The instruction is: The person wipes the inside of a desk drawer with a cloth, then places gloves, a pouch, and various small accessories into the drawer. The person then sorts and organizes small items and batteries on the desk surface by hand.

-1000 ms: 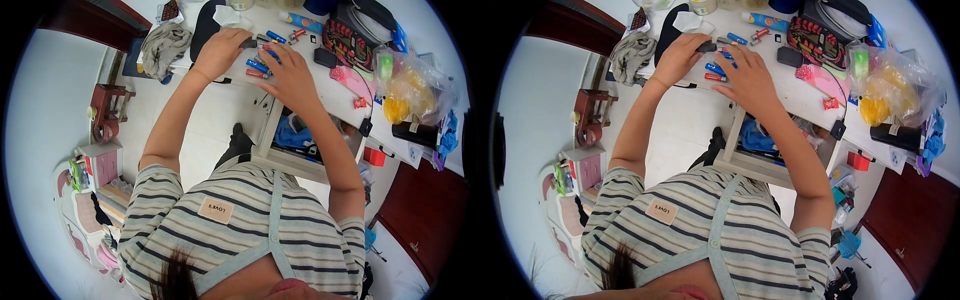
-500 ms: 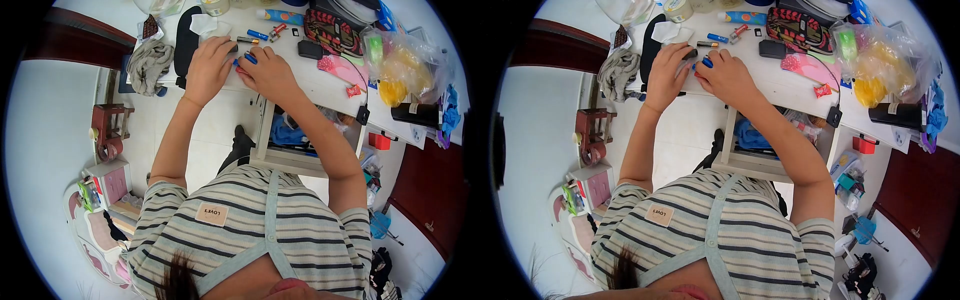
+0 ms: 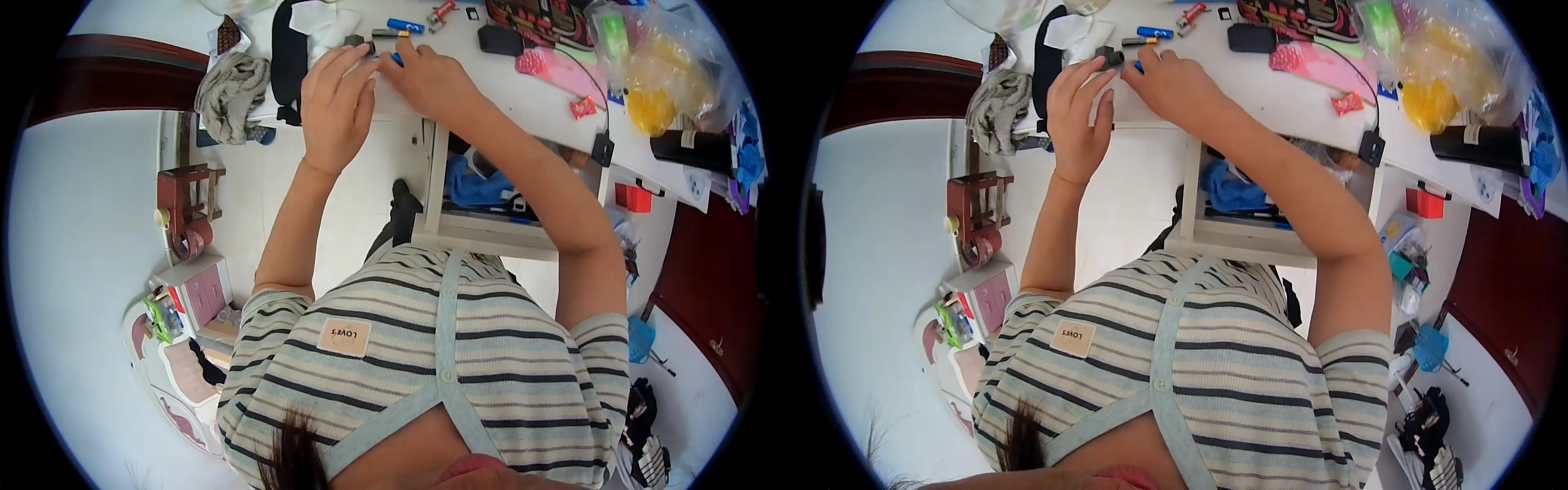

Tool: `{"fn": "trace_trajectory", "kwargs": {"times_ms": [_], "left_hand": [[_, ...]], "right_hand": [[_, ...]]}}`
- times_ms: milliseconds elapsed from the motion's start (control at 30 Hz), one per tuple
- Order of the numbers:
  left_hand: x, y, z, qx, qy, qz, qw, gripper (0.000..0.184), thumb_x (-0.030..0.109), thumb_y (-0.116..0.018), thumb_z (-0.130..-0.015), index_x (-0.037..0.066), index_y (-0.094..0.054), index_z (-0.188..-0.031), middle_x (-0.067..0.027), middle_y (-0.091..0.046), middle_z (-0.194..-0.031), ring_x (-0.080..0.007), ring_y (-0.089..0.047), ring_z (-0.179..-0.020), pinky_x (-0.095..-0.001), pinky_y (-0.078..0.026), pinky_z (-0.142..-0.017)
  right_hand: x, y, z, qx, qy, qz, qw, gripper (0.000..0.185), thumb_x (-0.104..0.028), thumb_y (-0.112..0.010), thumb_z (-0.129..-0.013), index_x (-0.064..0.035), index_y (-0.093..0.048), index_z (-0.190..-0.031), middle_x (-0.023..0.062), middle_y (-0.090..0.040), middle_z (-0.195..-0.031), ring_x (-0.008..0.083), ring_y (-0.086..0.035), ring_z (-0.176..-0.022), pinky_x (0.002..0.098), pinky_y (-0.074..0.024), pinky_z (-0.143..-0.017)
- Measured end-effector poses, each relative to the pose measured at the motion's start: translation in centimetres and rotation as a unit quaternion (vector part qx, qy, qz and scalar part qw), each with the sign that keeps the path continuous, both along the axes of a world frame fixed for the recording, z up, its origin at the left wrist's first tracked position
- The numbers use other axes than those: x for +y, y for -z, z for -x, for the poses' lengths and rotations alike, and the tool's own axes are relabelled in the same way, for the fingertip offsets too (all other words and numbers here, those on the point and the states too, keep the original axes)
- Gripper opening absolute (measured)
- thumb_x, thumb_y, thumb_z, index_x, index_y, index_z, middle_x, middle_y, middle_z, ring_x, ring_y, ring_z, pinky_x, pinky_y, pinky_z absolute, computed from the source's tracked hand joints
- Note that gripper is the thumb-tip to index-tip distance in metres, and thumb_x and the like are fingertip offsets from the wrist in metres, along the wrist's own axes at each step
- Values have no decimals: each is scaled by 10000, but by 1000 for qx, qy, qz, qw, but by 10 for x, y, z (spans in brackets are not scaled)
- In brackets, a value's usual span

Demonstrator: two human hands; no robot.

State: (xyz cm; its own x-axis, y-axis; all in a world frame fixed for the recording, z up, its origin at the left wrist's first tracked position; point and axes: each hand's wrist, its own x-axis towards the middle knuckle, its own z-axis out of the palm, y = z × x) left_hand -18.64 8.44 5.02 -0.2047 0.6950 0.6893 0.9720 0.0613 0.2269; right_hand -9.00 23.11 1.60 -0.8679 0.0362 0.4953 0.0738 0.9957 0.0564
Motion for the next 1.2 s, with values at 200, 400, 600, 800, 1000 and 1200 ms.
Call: {"fn": "trace_trajectory", "kwargs": {"times_ms": [200, 400, 600, 800, 1000, 1200], "left_hand": [[-14, 5, -38, -54, 69, -26, 996, 274, -73, -626, -752, 70, -646, -985, -76, -672, -1012, -281, -615, -948, -363, -463, -851], [-8, 26, -94, -48, 346, 294, 890, 150, 100, -581, -747, 94, -606, -894, -58, -643, -872, -249, -620, -799, -339, -494, -736], [17, 63, -129, 91, 295, 516, 799, 126, 115, -595, -737, 85, -653, -846, -69, -656, -902, -216, -625, -862, -360, -467, -801], [23, 80, -144, 141, 228, 503, 821, 188, 115, -593, -749, 71, -682, -909, -97, -646, -979, -241, -600, -984, -366, -436, -899], [37, 62, -135, 113, 232, 457, 851, 296, 124, -570, -788, 20, -647, -1053, -145, -579, -1198, -258, -540, -1153, -391, -407, -993], [64, 122, -132, 12, 237, 301, 924, 375, 135, -475, -892, 17, -519, -1246, -181, -525, -1278, -283, -454, -1253, -379, -326, -1065]], "right_hand": [[7, 3, 2, 18, -12, -4, 1000, 283, -88, -641, -745, -49, -529, -1002, 141, -545, -930, 214, -641, -702, 282, -552, -538], [11, 3, -1, 26, -35, -46, 998, 254, -135, -608, -823, -97, -522, -1059, 108, -552, -915, 158, -622, -634, 270, -539, -482], [13, -1, -2, 28, -29, -25, 999, 226, -136, -603, -834, -85, -530, -1042, 103, -546, -893, 169, -622, -616, 283, -537, -481], [23, 4, 8, 71, -26, 49, 996, 202, -169, -608, -842, -83, -545, -1013, 106, -545, -887, 187, -620, -585, 293, -534, -477], [9, -2, 2, 19, -63, 11, 998, 353, -136, -639, -783, -63, -531, -1110, 117, -541, -890, 197, -629, -634, 289, -534, -484], [5, -6, 3, -16, -36, -26, 999, 466, -55, -660, -679, -29, -520, -1123, 125, -545, -890, 204, -629, -651, 282, -541, -486]]}}
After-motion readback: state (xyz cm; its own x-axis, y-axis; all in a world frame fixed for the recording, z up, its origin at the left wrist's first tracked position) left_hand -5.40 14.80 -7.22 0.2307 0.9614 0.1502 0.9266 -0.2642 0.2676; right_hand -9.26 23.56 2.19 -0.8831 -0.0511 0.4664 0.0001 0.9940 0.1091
